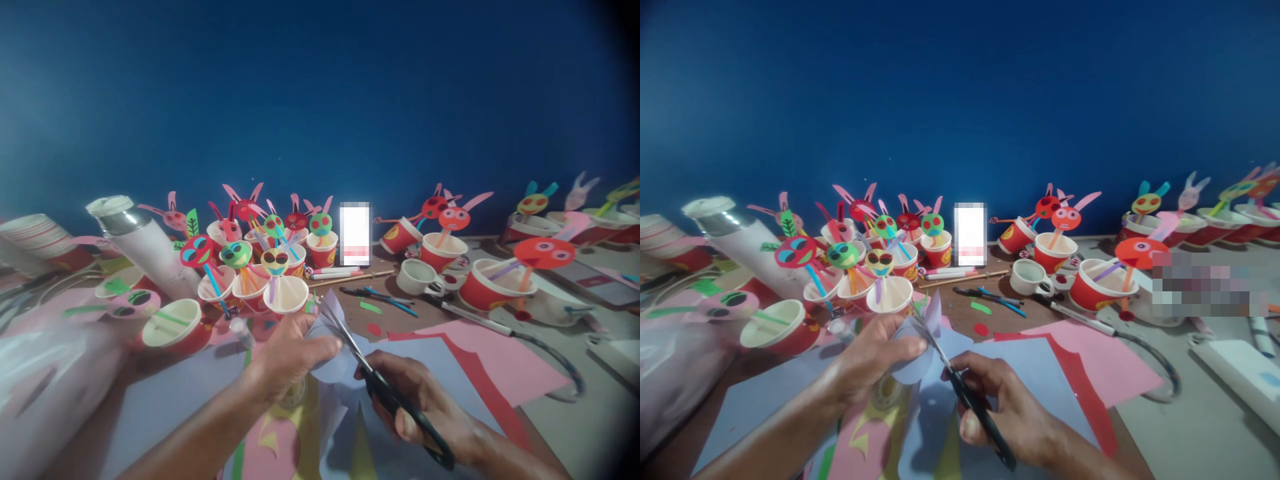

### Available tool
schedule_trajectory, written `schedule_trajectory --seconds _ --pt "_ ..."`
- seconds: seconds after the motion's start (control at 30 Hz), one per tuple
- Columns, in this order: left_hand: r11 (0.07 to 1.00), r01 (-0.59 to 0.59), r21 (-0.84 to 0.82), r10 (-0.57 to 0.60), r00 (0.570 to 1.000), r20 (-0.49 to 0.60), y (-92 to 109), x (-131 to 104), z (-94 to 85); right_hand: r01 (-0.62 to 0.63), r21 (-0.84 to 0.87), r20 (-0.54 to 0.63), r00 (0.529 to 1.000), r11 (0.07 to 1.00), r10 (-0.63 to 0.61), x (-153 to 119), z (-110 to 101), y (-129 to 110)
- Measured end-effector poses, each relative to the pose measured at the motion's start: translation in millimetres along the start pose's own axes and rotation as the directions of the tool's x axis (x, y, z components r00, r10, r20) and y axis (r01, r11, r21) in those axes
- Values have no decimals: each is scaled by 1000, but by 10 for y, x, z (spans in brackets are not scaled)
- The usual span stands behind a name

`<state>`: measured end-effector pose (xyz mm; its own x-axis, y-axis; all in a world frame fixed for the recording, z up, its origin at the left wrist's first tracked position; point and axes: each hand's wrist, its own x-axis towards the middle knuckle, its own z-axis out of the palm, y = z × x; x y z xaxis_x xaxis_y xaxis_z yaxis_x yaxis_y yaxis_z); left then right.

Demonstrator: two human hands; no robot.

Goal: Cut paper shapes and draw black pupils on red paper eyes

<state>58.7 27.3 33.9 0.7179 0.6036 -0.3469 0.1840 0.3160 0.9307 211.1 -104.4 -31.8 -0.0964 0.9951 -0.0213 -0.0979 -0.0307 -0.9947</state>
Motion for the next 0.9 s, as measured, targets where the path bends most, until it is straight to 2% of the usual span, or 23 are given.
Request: schedule_trajectory --seconds 0.27,0.43,0.6,0.9 --pt "988 -59 -142 72 993 88 -65 9 38 -14 35 -78 997 999 17 11 32 -70" --pt "987 -63 -146 70 997 41 -110 37 27 -41 49 -57 997 998 44 9 25 -73" --pt "993 -51 -109 49 999 -20 -87 28 32 1 13 7 1000 1000 -1 -8 -8 -46" --pt "995 -71 -73 71 997 -3 -54 13 58 -4 -56 12 1000 998 4 -24 -12 -44"
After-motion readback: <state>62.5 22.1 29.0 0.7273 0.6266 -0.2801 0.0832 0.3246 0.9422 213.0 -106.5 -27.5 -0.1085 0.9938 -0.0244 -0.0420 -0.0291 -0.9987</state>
